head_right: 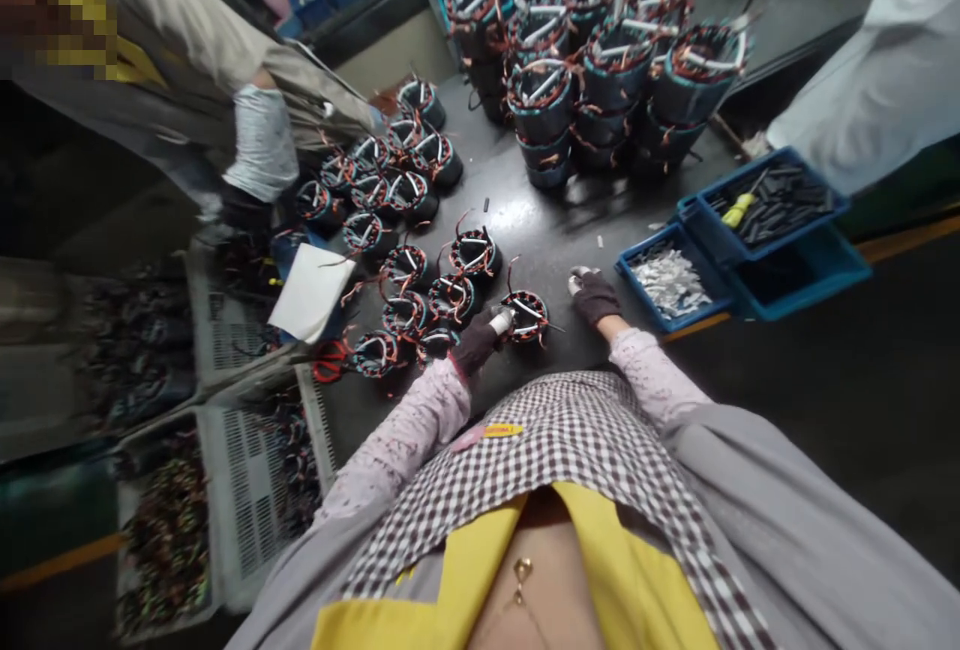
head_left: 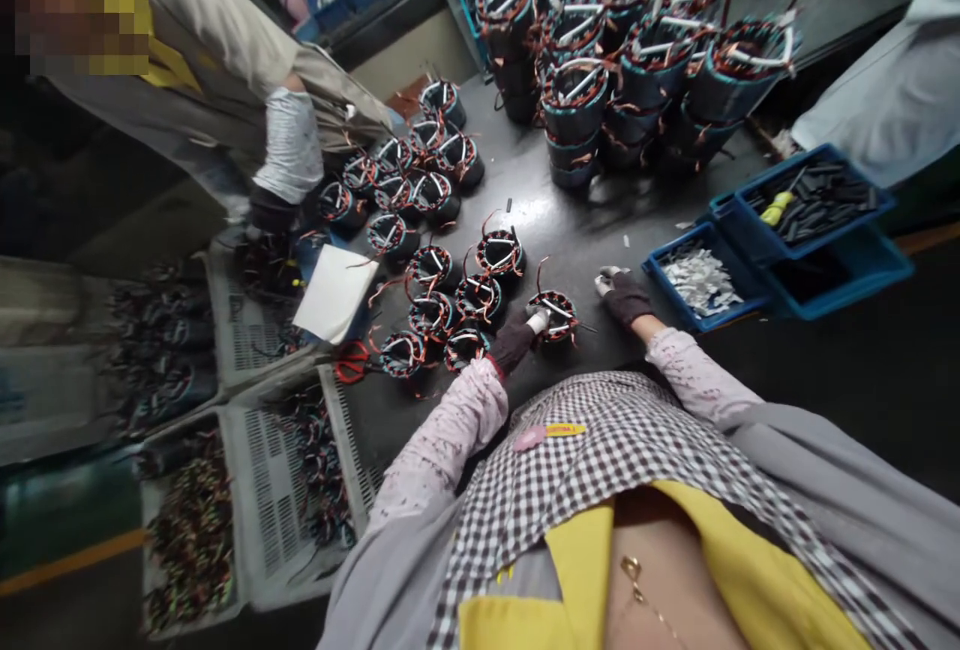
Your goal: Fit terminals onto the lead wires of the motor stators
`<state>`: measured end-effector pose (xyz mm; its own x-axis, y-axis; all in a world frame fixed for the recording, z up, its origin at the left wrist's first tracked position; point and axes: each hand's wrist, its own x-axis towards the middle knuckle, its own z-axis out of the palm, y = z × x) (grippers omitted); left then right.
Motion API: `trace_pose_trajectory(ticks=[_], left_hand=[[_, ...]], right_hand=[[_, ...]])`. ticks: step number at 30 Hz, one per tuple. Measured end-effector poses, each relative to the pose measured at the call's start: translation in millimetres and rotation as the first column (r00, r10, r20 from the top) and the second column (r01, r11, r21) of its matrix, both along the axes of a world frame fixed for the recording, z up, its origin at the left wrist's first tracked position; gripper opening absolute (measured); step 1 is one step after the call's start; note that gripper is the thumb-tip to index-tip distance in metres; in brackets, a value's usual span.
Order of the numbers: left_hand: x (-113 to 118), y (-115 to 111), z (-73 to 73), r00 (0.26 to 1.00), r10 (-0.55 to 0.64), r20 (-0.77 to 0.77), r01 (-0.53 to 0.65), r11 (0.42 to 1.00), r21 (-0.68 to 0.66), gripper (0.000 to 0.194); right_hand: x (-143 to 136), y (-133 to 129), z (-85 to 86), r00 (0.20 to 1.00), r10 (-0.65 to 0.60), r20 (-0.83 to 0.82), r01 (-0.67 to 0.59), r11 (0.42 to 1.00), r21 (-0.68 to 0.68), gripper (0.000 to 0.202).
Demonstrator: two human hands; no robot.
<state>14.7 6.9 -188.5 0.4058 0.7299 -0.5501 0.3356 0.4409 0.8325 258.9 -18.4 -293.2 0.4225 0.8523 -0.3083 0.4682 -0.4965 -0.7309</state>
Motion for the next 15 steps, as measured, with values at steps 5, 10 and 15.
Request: trace_pose_trajectory(ticks=[5,10,15], left_hand=[[48.2,4.7,0.2,0.993,0.102,0.057,-0.099,0.994,-0.056,0.037],[85.7,12.3,5.2,0.987,0.16,0.026,-0.158,0.985,-0.069,0.048],[105.8,7.1,-10.8,0.991,0.128,-0.045,-0.129,0.991,-0.028,0.045]], right_hand=[[6.3,16.9,-1.4,0.999,0.025,0.034,-0.023,0.998,-0.059,0.007],[36.6,46.1,10.6,0.995,-0.066,0.08,0.067,0.998,-0.016,0.022],[67.1,88.0,16.5,0.989,-0.139,0.055,0.138,0.99,0.024,0.034]])
